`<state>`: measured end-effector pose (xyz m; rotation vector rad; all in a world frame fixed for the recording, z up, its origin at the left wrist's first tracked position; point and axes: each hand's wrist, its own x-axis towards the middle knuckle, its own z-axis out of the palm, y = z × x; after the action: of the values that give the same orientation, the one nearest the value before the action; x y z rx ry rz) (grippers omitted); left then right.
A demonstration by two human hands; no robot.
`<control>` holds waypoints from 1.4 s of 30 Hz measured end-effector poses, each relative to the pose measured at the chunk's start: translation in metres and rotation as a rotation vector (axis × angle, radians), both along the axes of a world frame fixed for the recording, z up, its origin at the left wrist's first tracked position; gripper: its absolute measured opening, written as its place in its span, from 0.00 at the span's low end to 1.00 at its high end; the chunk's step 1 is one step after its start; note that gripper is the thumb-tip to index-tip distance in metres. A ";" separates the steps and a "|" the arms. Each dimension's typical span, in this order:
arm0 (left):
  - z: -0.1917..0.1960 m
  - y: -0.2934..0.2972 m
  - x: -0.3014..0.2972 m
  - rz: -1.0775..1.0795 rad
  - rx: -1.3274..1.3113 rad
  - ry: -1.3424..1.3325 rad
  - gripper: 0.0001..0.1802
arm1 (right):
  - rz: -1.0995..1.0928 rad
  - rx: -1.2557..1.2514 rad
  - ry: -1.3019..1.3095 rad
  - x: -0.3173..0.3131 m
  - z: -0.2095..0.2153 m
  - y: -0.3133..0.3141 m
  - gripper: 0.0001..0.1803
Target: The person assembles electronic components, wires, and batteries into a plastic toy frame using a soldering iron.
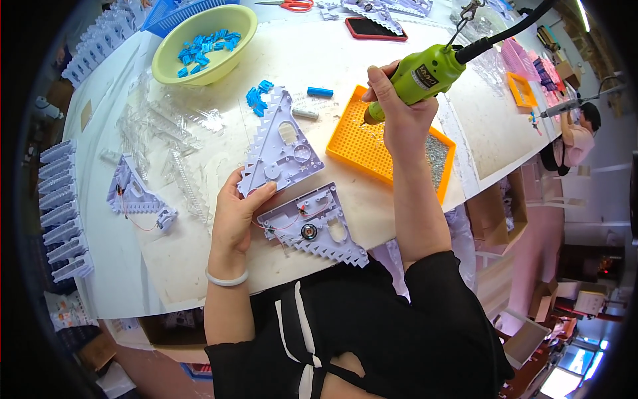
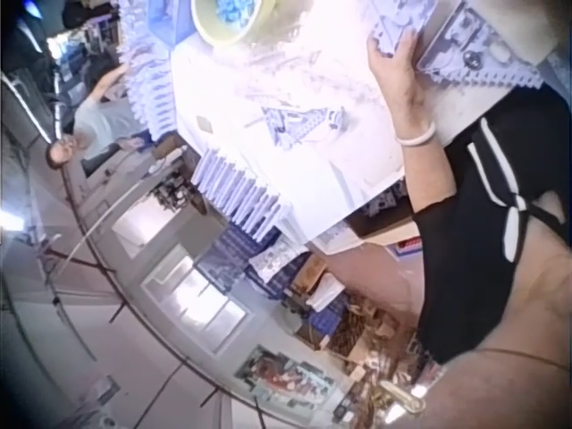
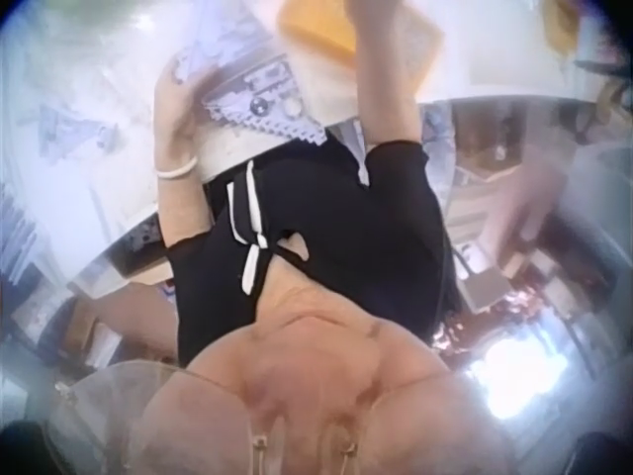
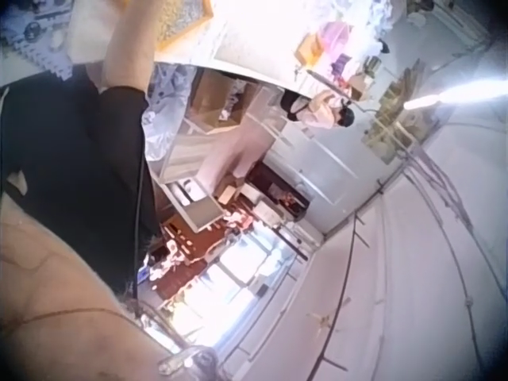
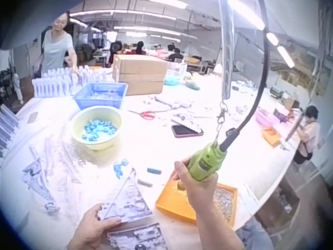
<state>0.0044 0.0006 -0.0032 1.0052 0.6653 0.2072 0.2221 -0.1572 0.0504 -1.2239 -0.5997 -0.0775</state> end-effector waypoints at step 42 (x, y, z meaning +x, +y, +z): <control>-0.001 0.002 0.000 0.010 -0.074 -0.054 0.25 | 0.502 0.253 0.052 -0.083 0.045 0.028 0.04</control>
<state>0.0049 0.0023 -0.0039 0.9223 0.6246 0.2163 0.1392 -0.1288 0.0952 -0.8032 -0.8093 0.2920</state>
